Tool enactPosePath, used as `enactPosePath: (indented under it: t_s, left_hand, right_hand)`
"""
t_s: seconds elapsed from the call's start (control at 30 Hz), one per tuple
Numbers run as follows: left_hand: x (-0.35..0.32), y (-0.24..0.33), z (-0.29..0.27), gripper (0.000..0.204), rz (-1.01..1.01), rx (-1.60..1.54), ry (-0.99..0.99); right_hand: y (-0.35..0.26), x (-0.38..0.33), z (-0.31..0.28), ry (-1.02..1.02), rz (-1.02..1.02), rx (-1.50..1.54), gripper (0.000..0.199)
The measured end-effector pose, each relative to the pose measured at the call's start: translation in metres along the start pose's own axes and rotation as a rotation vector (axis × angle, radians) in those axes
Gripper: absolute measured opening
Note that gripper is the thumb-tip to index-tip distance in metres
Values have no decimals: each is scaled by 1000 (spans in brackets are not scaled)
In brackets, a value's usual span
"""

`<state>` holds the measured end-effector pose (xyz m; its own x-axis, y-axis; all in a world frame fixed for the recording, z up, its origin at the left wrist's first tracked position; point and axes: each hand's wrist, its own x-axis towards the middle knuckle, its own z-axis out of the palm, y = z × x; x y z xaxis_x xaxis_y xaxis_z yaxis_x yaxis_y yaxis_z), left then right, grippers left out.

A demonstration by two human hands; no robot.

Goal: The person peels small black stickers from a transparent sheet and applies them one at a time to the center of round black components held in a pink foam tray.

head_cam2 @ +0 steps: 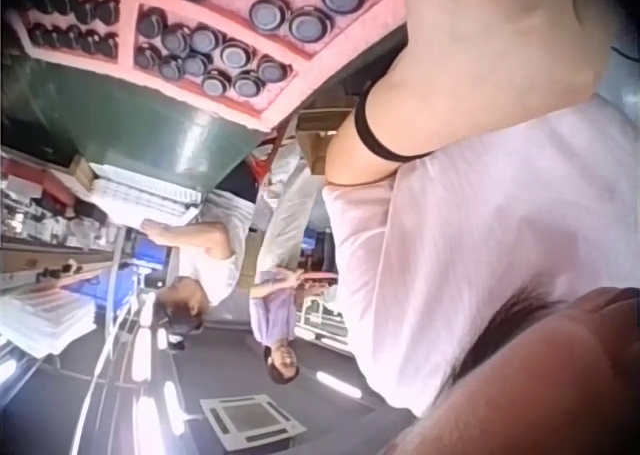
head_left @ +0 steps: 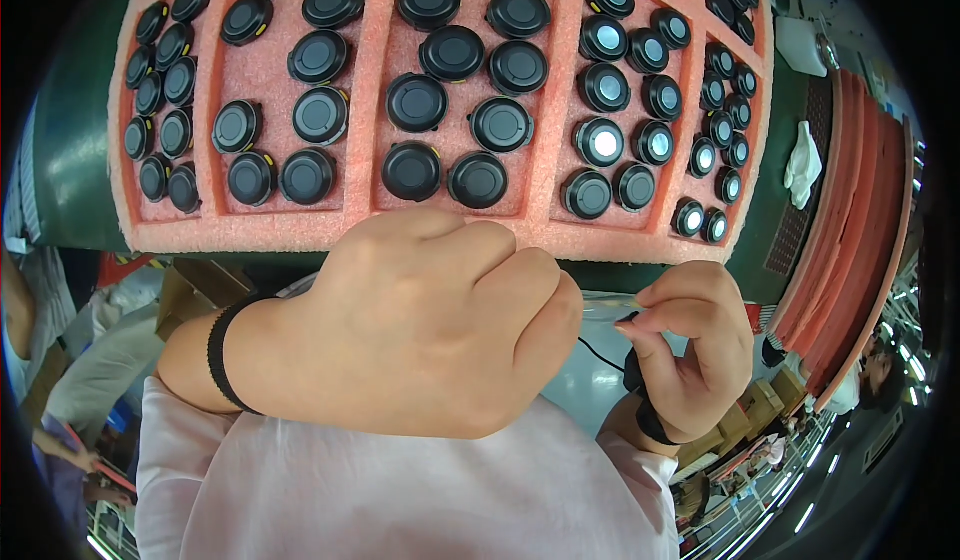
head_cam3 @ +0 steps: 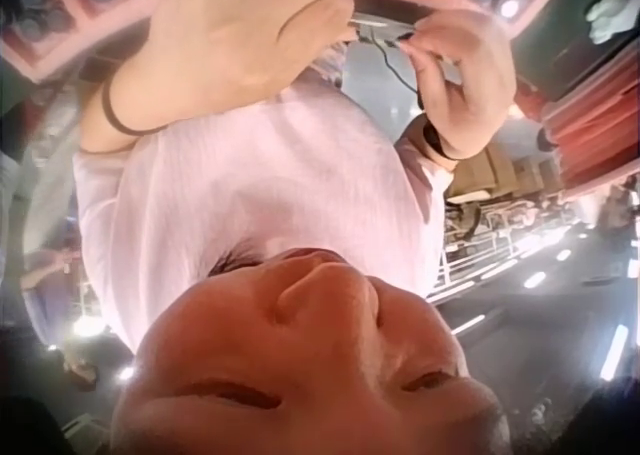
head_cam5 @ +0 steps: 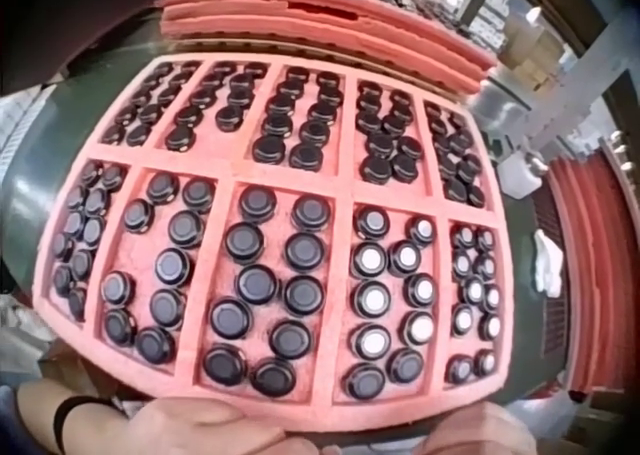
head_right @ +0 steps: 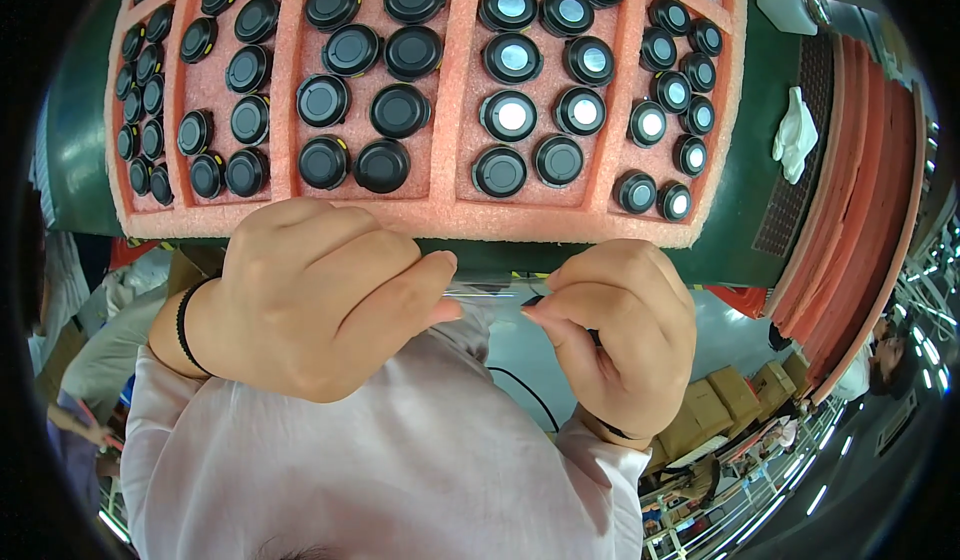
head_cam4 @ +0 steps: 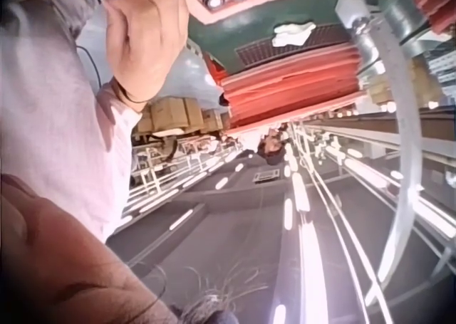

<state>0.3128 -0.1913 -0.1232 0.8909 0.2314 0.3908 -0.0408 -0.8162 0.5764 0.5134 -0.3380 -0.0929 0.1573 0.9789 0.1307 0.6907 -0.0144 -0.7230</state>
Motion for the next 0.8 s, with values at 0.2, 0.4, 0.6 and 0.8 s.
enactPosePath:
  t_s: [0.2, 0.4, 0.6, 0.8]
  left_hand:
    - [0, -2, -5, 29, 8, -10, 12]
    - [-3, -4, -6, 29, -69, -77, -28]
    - [-4, -11, -12, 30, -203, -70, -99]
    - [5, -12, 3, 29, -83, -34, -91]
  right_hand:
    - [-4, 1, 8, 73, 12, -24, 28]
    - [3, 3, 7, 36, -86, -41, 25]
    - [15, 14, 4, 53, -115, 119, 21]
    - [16, 47, 12, 105, 245, 214, 14]
